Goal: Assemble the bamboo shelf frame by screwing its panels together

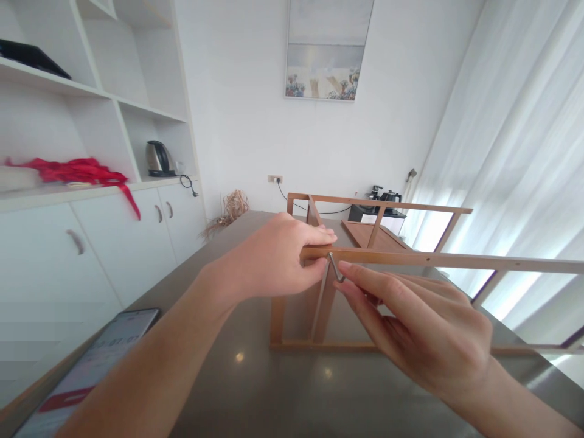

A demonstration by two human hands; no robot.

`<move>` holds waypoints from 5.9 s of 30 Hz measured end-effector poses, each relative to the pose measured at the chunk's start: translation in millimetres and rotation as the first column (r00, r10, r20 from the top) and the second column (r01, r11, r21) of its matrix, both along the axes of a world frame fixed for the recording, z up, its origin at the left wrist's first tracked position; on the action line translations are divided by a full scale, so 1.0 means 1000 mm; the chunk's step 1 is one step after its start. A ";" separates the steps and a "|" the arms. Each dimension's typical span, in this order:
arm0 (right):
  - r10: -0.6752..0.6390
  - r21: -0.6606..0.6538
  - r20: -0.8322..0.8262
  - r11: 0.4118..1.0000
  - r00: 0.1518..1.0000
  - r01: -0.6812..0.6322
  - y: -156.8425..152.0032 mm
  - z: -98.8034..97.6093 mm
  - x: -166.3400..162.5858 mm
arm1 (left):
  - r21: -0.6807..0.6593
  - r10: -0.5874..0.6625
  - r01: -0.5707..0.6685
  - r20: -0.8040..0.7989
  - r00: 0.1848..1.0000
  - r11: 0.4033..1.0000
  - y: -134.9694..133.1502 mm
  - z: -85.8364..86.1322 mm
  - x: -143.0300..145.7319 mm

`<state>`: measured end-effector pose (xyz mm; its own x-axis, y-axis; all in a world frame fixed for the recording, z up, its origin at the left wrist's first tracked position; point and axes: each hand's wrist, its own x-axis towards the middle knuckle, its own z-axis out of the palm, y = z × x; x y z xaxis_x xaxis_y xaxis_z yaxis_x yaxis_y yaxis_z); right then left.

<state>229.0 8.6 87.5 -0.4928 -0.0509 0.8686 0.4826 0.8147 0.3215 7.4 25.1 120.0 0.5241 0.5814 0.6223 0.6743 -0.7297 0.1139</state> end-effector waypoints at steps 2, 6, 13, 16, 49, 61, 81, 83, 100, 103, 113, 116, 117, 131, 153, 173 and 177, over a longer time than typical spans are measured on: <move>-0.005 -0.003 -0.002 1.000 1.000 0.005 -0.001 0.000 -0.001 | 0.007 -0.004 0.004 -0.008 1.000 1.000 -0.001 0.000 0.001; -0.007 -0.008 -0.015 1.000 1.000 0.007 -0.001 0.001 -0.002 | 0.013 -0.007 0.007 -0.016 1.000 1.000 -0.003 0.002 0.002; -0.027 0.005 -0.012 1.000 1.000 0.027 -0.002 0.001 -0.002 | 0.001 0.007 -0.007 -0.024 1.000 1.000 -0.003 0.003 0.002; -0.022 -0.001 -0.018 1.000 1.000 0.022 -0.002 0.000 -0.002 | -0.008 0.005 -0.005 -0.020 1.000 1.000 -0.002 0.002 0.001; -0.010 0.005 -0.019 1.000 1.000 0.010 -0.001 0.001 -0.001 | -0.004 0.003 -0.003 -0.004 1.000 1.000 0.001 0.000 -0.001; -0.038 0.006 -0.024 0.999 0.999 0.038 -0.002 0.001 -0.003 | 0.004 0.004 -0.004 -0.008 1.000 1.000 0.000 0.001 -0.001; -0.024 -0.004 -0.014 1.000 1.000 0.024 -0.002 0.000 -0.002 | 0.021 -0.019 0.019 -0.001 1.000 1.000 0.001 0.001 0.000; -0.031 -0.008 -0.011 1.000 0.999 0.031 -0.002 0.000 -0.001 | 0.035 -0.030 0.030 -0.003 1.000 0.999 0.000 0.002 0.001; -0.025 -0.009 -0.011 1.000 1.000 0.025 -0.002 -0.001 -0.001 | 0.051 -0.019 0.020 -0.014 1.000 0.999 -0.001 0.003 0.003; -0.018 -0.012 -0.007 1.000 1.000 0.018 -0.002 -0.001 -0.001 | 0.061 -0.019 0.020 -0.008 1.000 0.998 0.000 0.002 0.002; -0.005 -0.028 0.001 1.000 1.000 0.005 0.000 -0.002 0.001 | 0.035 0.006 -0.006 -0.016 1.000 0.999 0.003 0.000 -0.001; 0.006 -0.040 0.003 0.999 1.000 -0.006 0.001 -0.004 0.002 | 0.043 0.021 -0.020 -0.020 1.000 0.999 0.002 0.001 0.000; 0.012 -0.045 0.007 0.999 1.000 -0.011 0.002 -0.004 0.002 | 0.045 0.022 -0.021 -0.026 0.999 0.999 0.001 0.001 0.000; 0.023 -0.072 0.044 0.997 0.999 -0.020 0.003 -0.004 0.003 | 0.005 -0.044 0.044 -0.018 0.999 0.999 0.001 0.002 -0.002; 0.021 -0.022 -0.004 1.000 1.000 -0.021 0.003 -0.001 0.000 | 0.001 -0.043 0.043 0.015 0.999 0.999 0.001 0.001 -0.001; -0.041 0.045 -0.014 0.998 0.999 0.042 0.002 -0.001 0.001 | -0.030 -0.022 0.023 0.027 0.999 0.999 -0.004 0.003 0.001; -0.043 0.042 -0.018 0.998 0.999 0.044 0.001 -0.001 0.001 | -0.026 -0.017 0.017 0.031 0.999 1.000 -0.003 0.003 0.001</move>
